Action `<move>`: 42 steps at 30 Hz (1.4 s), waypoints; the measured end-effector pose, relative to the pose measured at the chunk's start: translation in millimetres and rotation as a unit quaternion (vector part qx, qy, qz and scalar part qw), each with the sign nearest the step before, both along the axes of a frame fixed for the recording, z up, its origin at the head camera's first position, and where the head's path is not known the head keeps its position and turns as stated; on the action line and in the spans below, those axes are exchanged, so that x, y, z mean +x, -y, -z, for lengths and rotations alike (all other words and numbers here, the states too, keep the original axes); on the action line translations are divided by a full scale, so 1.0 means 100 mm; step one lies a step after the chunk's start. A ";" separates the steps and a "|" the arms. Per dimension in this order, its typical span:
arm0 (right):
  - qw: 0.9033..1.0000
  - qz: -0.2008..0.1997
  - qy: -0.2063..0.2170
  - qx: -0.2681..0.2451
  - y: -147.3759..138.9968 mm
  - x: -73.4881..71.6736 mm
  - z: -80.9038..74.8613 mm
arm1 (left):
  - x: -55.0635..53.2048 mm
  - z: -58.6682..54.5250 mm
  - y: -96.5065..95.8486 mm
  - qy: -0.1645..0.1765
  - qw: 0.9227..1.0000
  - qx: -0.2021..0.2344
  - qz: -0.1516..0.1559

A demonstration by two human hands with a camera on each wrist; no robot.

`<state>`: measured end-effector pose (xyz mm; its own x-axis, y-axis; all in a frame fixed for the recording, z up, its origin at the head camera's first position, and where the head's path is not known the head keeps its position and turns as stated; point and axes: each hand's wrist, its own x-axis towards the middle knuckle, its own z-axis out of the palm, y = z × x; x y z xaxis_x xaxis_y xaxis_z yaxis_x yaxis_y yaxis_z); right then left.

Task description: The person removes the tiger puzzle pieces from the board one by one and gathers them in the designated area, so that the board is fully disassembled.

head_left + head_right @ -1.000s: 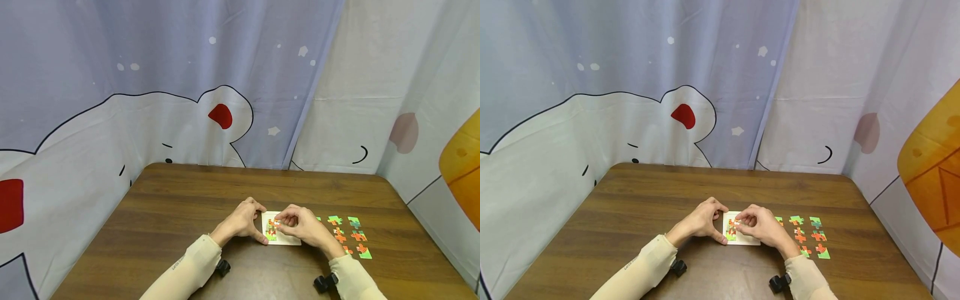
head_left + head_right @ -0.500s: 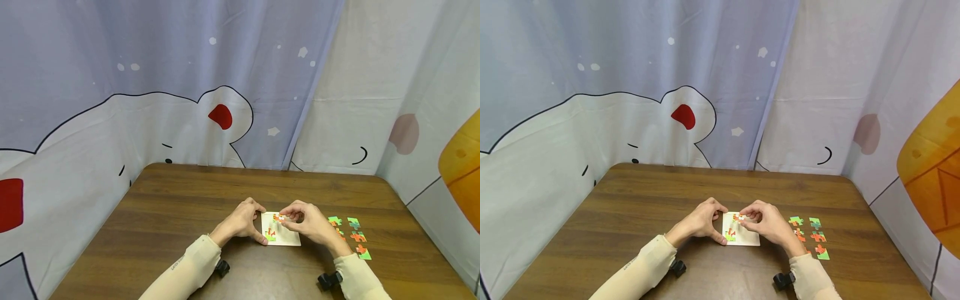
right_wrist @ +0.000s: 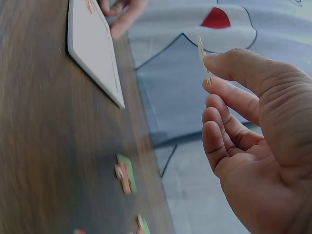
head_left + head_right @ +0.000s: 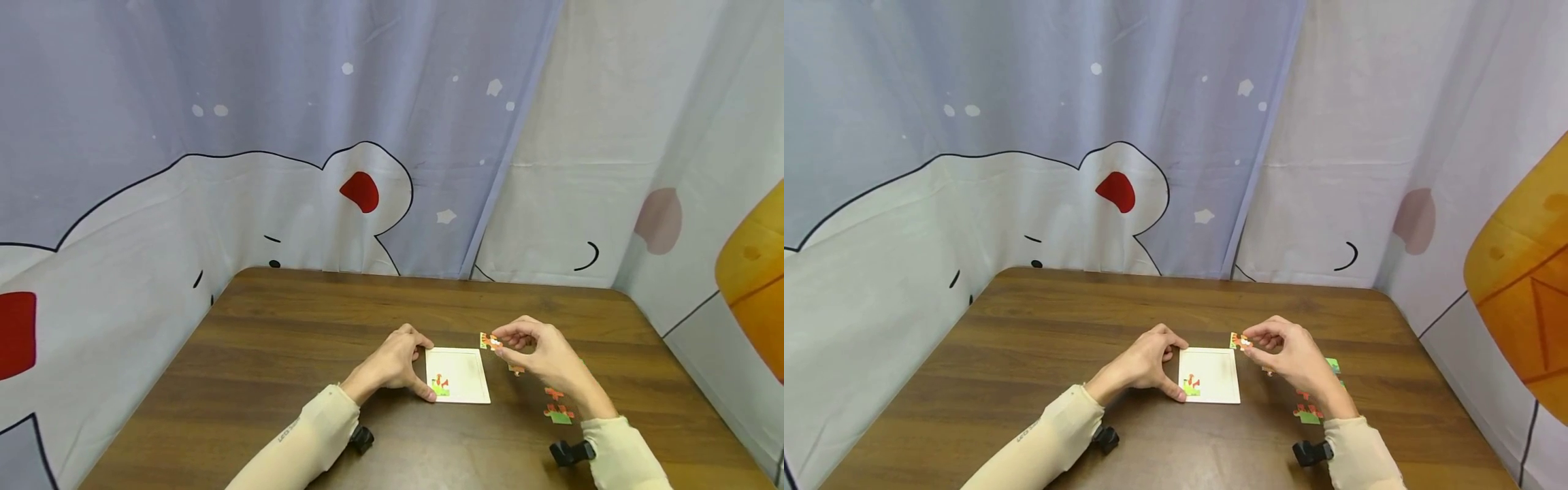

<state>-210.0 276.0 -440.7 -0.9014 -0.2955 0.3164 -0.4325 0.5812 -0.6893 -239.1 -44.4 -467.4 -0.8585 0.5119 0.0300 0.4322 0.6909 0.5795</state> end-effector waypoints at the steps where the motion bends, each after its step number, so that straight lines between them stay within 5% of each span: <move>1: 1.000 0.003 -0.001 0.004 -0.04 0.01 0.00 | 0.00 0.00 0.00 0.000 1.000 0.001 0.000; 23: 0.999 0.038 -0.027 0.024 -0.55 0.20 -0.01 | -0.01 0.02 0.01 0.001 1.000 0.003 0.004; 42: 1.000 0.012 -0.004 0.021 -0.55 0.35 0.35 | 0.00 0.02 0.01 0.005 1.000 0.009 0.001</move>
<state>-175.2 331.4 -476.0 -0.9062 -0.2865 0.3111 -0.4229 0.6204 -0.6605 -238.8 -44.9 -469.8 -0.8573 0.5139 0.0301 0.4283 0.6796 0.5956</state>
